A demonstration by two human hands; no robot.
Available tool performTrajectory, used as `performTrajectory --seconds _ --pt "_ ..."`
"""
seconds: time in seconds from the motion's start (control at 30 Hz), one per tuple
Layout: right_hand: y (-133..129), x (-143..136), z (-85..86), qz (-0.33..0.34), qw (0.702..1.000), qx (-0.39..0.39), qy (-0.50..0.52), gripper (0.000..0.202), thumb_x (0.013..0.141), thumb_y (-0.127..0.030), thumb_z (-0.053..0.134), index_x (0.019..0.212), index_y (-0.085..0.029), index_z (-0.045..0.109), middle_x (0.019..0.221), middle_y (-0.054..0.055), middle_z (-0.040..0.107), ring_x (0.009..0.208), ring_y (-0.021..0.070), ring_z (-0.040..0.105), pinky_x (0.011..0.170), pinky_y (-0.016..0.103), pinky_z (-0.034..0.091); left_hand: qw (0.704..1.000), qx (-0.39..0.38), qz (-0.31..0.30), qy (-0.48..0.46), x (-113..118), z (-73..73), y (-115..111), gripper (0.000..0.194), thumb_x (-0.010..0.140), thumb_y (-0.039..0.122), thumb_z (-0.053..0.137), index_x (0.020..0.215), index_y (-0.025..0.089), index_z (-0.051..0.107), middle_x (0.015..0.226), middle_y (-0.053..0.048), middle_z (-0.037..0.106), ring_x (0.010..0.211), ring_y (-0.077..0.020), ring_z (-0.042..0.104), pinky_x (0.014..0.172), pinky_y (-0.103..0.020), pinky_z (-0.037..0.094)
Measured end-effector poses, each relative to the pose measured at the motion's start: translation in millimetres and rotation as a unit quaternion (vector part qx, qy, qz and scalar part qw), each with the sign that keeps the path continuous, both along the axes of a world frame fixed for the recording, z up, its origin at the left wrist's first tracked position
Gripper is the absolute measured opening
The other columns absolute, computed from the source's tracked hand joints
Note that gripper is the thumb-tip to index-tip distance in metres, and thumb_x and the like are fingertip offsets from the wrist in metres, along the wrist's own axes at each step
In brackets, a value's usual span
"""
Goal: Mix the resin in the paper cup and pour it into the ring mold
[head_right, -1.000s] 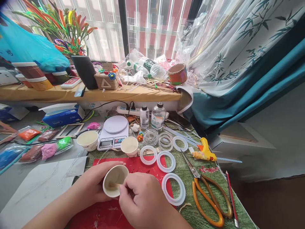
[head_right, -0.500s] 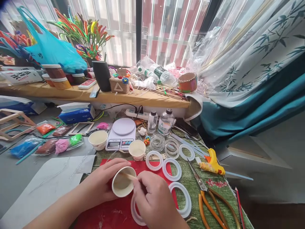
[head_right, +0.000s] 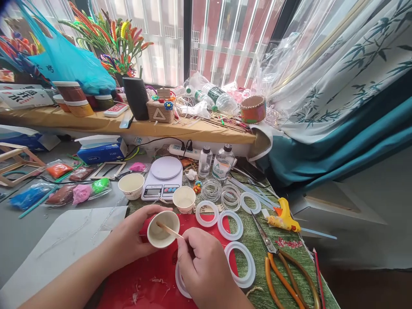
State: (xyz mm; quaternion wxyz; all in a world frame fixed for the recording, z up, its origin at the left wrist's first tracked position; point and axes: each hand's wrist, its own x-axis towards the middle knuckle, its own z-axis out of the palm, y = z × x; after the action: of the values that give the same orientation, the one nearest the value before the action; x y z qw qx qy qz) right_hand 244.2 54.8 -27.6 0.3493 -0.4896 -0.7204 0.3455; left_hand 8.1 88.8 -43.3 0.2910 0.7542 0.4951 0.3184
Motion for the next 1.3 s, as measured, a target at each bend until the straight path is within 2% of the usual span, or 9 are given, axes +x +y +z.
performTrajectory --seconds 0.13,0.23,0.33,0.43,0.57,0.83,1.0,1.13,1.3 --pt "1.5 -0.4 -4.8 -0.031 0.998 0.022 -0.059 0.035 0.106 -0.032 0.046 0.073 -0.023 0.048 0.068 -0.002 0.056 0.062 0.0151 0.051 0.060 0.031 0.033 0.999 0.003 -0.048 0.015 6.6 5.2 -2.4 0.053 0.076 0.024 0.085 0.126 0.031 0.066 0.126 -0.004 0.077 0.113 -0.0287 0.073 0.096 -0.040 0.058" --pt "1.7 -1.3 -6.5 -0.048 0.995 -0.004 -0.089 0.036 0.103 -0.033 0.047 0.069 -0.023 0.039 0.064 -0.003 0.049 0.059 0.0149 0.045 0.057 0.032 0.027 0.998 0.001 -0.064 0.018 9.8 10.1 -2.7 0.051 0.076 0.022 0.084 0.123 0.030 0.067 0.123 -0.003 0.078 0.111 -0.0277 0.074 0.094 -0.039 0.058" --pt "1.4 -2.3 -4.5 0.006 0.997 -0.062 -0.056 0.032 0.099 -0.031 0.050 0.069 -0.023 0.043 0.064 -0.003 0.052 0.060 0.0140 0.047 0.058 0.030 0.029 0.998 -0.011 -0.056 0.018 10.5 13.2 -1.3 0.050 0.076 0.021 0.083 0.122 0.031 0.066 0.121 -0.002 0.079 0.107 -0.0263 0.076 0.090 -0.036 0.058" --pt "1.2 -2.2 -2.4 -0.025 0.997 -0.050 -0.054 0.032 0.100 -0.032 0.049 0.070 -0.022 0.044 0.066 -0.003 0.052 0.062 0.0143 0.047 0.060 0.030 0.030 0.997 -0.010 -0.080 0.021 9.7 13.9 1.0 0.046 0.080 0.022 0.082 0.122 0.030 0.066 0.122 -0.003 0.080 0.107 -0.0260 0.076 0.088 -0.034 0.058" --pt "0.0 -2.0 -3.7 -0.008 0.996 -0.061 -0.068 0.032 0.100 -0.033 0.050 0.070 -0.023 0.044 0.065 -0.003 0.052 0.061 0.0143 0.046 0.059 0.031 0.028 0.994 0.013 -0.110 0.026 8.5 9.9 1.6 0.041 0.083 0.026 0.083 0.120 0.029 0.067 0.120 -0.003 0.079 0.105 -0.0258 0.075 0.090 -0.035 0.058" --pt "0.1 -1.5 -0.3 -0.046 0.996 -0.028 -0.072 0.033 0.101 -0.033 0.048 0.070 -0.023 0.041 0.066 -0.003 0.049 0.061 0.0146 0.044 0.059 0.032 0.026 0.993 0.065 -0.093 0.036 4.6 2.9 -0.4 0.050 0.083 0.024 0.082 0.130 0.031 0.064 0.129 -0.006 0.076 0.116 -0.0284 0.072 0.101 -0.040 0.056" --pt "-0.3 -3.0 6.3 -0.016 0.993 -0.110 -0.048 0.032 0.101 -0.033 0.048 0.072 -0.023 0.042 0.065 -0.004 0.049 0.061 0.0145 0.043 0.057 0.031 0.027 0.992 0.055 -0.101 0.053 4.9 7.7 1.3 0.049 0.084 0.031 0.082 0.130 0.030 0.066 0.128 -0.007 0.078 0.114 -0.0294 0.073 0.098 -0.040 0.058" --pt "1.0 -3.5 7.6 -0.037 0.994 -0.079 -0.066 0.036 0.103 -0.035 0.046 0.071 -0.024 0.035 0.064 -0.005 0.043 0.060 0.0150 0.039 0.057 0.031 0.025 0.992 0.062 -0.099 0.055 5.1 7.2 0.7 0.050 0.086 0.030 0.081 0.133 0.031 0.065 0.132 -0.006 0.077 0.117 -0.0283 0.072 0.100 -0.040 0.055" --pt "5.2 3.9 6.0 -0.025 0.995 -0.061 -0.072 0.033 0.104 -0.033 0.046 0.072 -0.024 0.040 0.067 -0.003 0.048 0.063 0.0158 0.043 0.059 0.031 0.028 0.990 0.066 -0.103 0.064 3.7 0.9 2.4 0.056 0.088 0.032 0.080 0.141 0.031 0.061 0.137 -0.007 0.076 0.119 -0.0288 0.071 0.102 -0.042 0.053"
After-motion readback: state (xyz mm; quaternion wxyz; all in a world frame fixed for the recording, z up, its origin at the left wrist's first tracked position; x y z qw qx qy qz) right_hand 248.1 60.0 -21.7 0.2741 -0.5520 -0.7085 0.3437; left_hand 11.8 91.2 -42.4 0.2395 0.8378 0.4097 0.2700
